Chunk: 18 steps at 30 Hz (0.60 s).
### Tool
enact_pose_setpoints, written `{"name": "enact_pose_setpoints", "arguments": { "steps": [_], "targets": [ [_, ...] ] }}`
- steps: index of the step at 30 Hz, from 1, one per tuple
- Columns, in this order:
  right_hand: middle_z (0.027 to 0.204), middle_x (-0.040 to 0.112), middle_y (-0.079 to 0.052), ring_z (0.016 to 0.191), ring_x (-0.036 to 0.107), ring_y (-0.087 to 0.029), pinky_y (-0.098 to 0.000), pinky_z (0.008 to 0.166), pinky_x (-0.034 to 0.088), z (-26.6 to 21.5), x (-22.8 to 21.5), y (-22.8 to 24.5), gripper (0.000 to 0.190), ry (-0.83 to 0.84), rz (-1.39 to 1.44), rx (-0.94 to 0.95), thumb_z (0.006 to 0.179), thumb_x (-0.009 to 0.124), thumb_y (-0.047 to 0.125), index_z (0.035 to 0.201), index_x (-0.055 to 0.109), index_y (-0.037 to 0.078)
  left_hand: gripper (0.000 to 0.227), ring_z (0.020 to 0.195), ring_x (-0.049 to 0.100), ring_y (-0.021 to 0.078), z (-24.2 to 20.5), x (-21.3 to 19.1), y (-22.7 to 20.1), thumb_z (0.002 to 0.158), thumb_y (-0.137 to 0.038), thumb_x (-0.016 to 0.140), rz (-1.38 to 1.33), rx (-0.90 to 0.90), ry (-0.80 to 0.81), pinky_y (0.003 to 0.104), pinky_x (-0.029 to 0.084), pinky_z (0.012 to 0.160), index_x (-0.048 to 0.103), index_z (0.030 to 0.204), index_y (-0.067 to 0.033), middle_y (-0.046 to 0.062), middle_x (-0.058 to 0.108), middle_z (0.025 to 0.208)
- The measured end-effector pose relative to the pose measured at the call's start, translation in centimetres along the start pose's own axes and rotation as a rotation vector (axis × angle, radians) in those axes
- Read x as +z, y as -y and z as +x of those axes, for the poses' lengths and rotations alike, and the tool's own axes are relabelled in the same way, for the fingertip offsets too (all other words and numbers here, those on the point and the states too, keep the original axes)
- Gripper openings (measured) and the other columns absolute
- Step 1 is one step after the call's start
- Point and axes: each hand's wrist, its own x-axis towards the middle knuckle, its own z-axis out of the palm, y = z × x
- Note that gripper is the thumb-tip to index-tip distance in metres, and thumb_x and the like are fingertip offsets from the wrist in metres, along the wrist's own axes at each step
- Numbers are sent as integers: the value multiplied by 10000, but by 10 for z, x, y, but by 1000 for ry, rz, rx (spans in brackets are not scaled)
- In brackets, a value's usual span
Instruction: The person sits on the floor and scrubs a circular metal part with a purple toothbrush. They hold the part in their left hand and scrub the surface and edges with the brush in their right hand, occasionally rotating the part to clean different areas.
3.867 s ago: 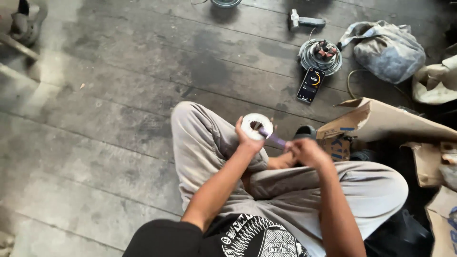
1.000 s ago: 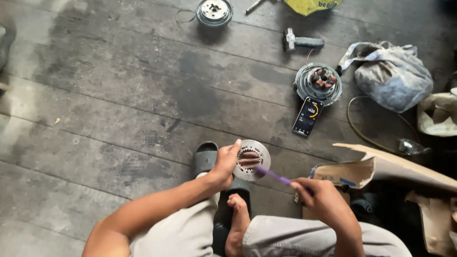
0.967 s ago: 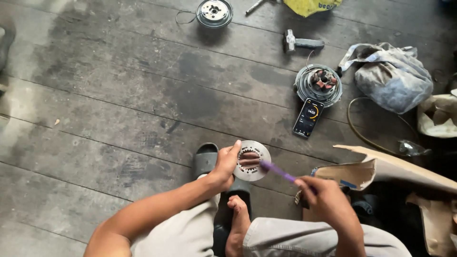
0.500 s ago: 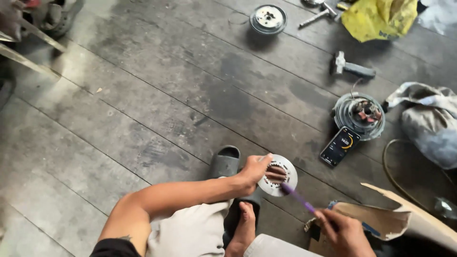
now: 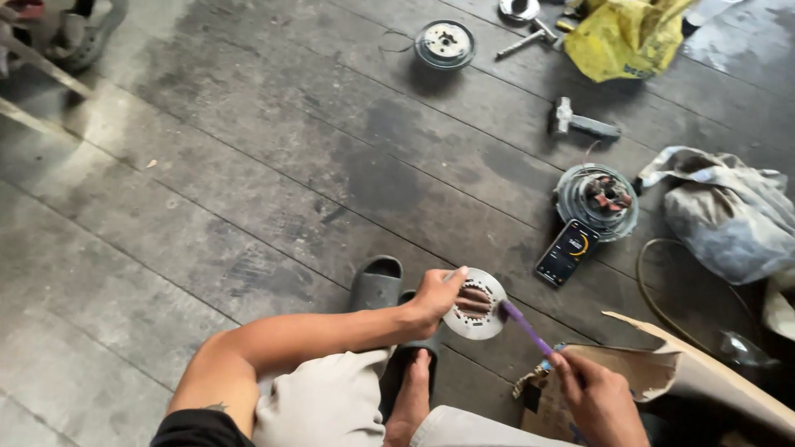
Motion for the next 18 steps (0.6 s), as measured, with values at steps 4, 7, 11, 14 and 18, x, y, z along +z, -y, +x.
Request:
{"name": "enact_pose_setpoints", "arguments": {
  "steps": [4, 7, 11, 14, 18],
  "targets": [
    [607, 760, 2, 513, 607, -124, -278, 521, 495, 10, 25, -17, 187, 174, 114, -65, 872, 757, 283, 959, 853, 147, 346, 818, 759, 285, 3, 3, 1, 1122, -244, 435, 64, -32, -48, 349, 634, 700, 581, 1123, 69, 184, 744, 943],
    [661, 791, -2, 554, 625, -123, -275, 554, 507, 5, 4, 1, 206, 270, 105, -9, 893, 742, 299, 965, 852, 140, 345, 808, 759, 294, 2, 7, -3, 1127, -234, 434, 37, -34, -18, 353, 651, 695, 568, 1145, 83, 199, 747, 962],
    [653, 762, -51, 545, 621, -176, -307, 577, 514, 7, 13, -11, 239, 106, 68, 64, 913, 704, 332, 1040, 820, 166, 353, 835, 759, 266, 6, 10, -1, 1121, -235, 438, 73, -39, -19, 331, 638, 696, 602, 1149, 77, 186, 750, 972],
    [670, 784, -6, 557, 629, -127, -275, 555, 509, 11, 17, -14, 213, 231, 96, 26, 897, 732, 294, 1019, 840, 156, 347, 831, 763, 277, 12, 8, 8, 1117, -242, 445, 70, -53, -23, 329, 637, 683, 586, 1155, 72, 194, 750, 985],
    [639, 748, -55, 510, 600, -180, -314, 537, 488, 7, -7, -12, 288, 87, -12, 175, 933, 673, 428, 1106, 818, 249, 372, 869, 756, 281, 13, 16, 5, 1106, -254, 463, 56, -87, -14, 360, 651, 729, 608, 1175, 82, 186, 742, 992]
  ]
}}
